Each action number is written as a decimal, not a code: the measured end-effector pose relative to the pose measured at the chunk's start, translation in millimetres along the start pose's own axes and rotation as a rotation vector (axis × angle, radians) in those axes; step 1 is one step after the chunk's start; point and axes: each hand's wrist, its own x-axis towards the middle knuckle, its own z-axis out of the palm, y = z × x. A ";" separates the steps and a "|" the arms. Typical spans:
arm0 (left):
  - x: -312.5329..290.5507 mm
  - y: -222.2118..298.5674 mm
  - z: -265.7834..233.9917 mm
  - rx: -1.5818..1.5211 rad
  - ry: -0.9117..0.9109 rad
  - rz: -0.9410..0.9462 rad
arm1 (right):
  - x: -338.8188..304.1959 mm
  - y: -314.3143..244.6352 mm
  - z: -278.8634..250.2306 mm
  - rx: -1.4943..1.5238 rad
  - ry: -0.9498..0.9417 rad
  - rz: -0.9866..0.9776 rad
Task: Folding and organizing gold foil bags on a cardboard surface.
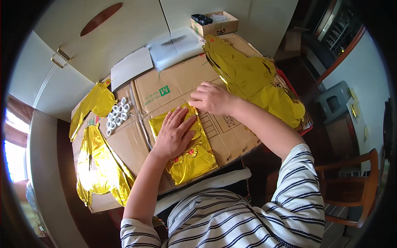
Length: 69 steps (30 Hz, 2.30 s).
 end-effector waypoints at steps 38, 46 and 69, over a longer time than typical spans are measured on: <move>-42.5 -86.8 -47.1 -1.403 0.277 -0.538 | 56.6 16.0 9.2 0.927 -0.119 0.840; -9.0 -55.3 -44.5 -0.256 0.367 -0.734 | 78.1 13.1 -0.7 0.722 -0.305 1.014; -30.7 -20.2 -7.4 0.135 0.341 -0.196 | -8.8 -20.1 1.3 0.179 -0.186 0.272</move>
